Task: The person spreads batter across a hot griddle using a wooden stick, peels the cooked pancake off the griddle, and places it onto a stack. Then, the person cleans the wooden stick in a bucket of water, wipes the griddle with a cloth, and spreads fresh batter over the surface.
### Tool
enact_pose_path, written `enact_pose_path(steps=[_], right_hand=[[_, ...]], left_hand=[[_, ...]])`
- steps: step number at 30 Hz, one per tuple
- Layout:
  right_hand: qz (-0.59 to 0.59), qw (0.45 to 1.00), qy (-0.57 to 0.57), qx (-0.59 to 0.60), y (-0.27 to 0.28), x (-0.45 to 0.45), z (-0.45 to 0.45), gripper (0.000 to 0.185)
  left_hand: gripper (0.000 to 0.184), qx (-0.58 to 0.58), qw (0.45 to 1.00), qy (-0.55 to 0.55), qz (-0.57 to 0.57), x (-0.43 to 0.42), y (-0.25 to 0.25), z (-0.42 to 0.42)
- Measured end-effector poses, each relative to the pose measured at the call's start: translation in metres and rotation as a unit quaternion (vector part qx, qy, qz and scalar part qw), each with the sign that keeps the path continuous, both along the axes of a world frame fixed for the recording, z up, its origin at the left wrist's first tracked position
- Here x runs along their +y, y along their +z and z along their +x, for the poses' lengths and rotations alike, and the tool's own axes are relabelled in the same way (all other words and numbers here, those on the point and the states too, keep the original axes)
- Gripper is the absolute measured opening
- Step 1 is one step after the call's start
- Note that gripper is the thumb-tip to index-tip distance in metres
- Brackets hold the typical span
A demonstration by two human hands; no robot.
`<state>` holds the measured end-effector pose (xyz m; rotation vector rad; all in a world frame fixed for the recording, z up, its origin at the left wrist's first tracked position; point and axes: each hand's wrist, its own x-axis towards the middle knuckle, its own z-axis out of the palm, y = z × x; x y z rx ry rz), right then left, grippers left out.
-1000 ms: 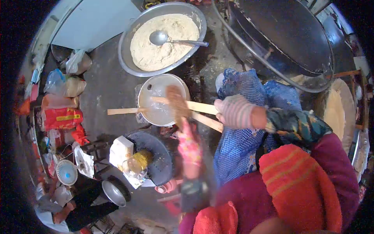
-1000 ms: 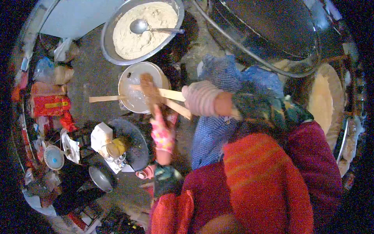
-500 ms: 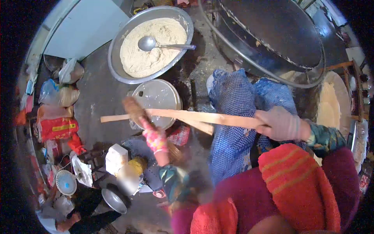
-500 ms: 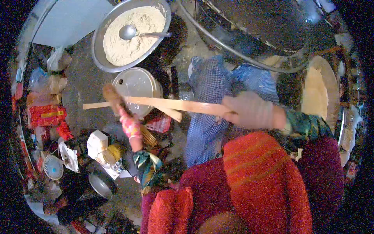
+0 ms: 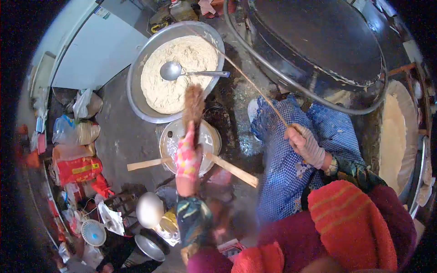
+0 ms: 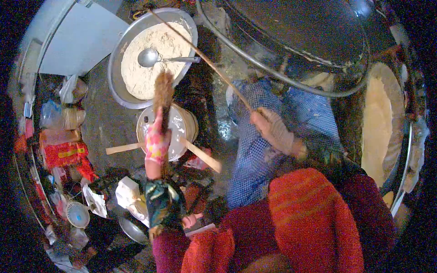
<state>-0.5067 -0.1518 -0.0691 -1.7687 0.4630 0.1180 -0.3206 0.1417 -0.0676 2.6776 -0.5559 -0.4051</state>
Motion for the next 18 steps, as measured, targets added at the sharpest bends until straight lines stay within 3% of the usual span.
enact_pose_path(steps=[2, 3, 5, 6, 8, 9, 10, 12, 13, 15, 17, 18], right_hand=[[-0.026, 0.999, 0.019, 0.018, -0.004, 0.000, 0.003, 0.029], [0.039, 0.998, -0.043, 0.008, -0.006, 0.003, 0.005, 0.032], [0.108, 0.989, -0.106, -0.001, -0.008, 0.005, 0.007, 0.036], [0.084, 0.993, -0.087, 0.004, -0.009, 0.002, 0.005, 0.035], [-0.052, 0.996, -0.051, -0.058, -0.019, -0.004, 0.005, 0.027], [-0.053, 0.995, -0.053, -0.058, -0.039, -0.009, -0.001, 0.027], [-0.211, 0.968, -0.008, -0.133, -0.066, -0.015, -0.011, 0.019], [-0.358, 0.911, 0.037, -0.200, -0.077, -0.020, -0.019, 0.017], [-0.352, 0.916, 0.052, -0.185, -0.070, -0.023, -0.015, 0.019], [-0.347, 0.920, 0.065, -0.172, -0.051, -0.026, -0.008, 0.022], [-0.117, 0.991, -0.058, 0.000, -0.032, -0.022, 0.000, 0.032], [-0.116, 0.992, -0.058, 0.000, -0.033, -0.021, 0.000, 0.032]], left_hand=[[0.074, 0.022, 0.994, -0.056, -0.086, -0.029, -0.015, 0.018], [0.073, 0.001, 0.987, -0.082, -0.135, -0.045, -0.029, 0.023], [0.075, 0.085, 0.994, -0.041, -0.048, -0.077, -0.035, 0.027], [0.075, 0.052, 0.997, -0.045, -0.026, -0.075, -0.048, 0.029], [0.075, 0.035, 0.999, -0.023, 0.016, -0.065, -0.064, 0.028], [0.076, 0.050, 0.998, -0.001, 0.037, -0.053, -0.062, 0.030], [0.078, 0.082, 0.995, 0.031, 0.039, -0.041, -0.056, 0.033], [0.079, 0.136, 0.986, 0.089, 0.036, -0.016, -0.044, 0.038], [0.078, 0.168, 0.979, 0.113, 0.005, -0.005, -0.039, 0.039], [0.077, 0.271, 0.930, 0.171, -0.179, 0.011, -0.035, 0.037], [0.077, 0.328, 0.847, 0.221, -0.354, 0.010, -0.019, 0.024], [0.072, 0.303, 0.826, 0.231, -0.416, 0.003, -0.008, 0.016]])
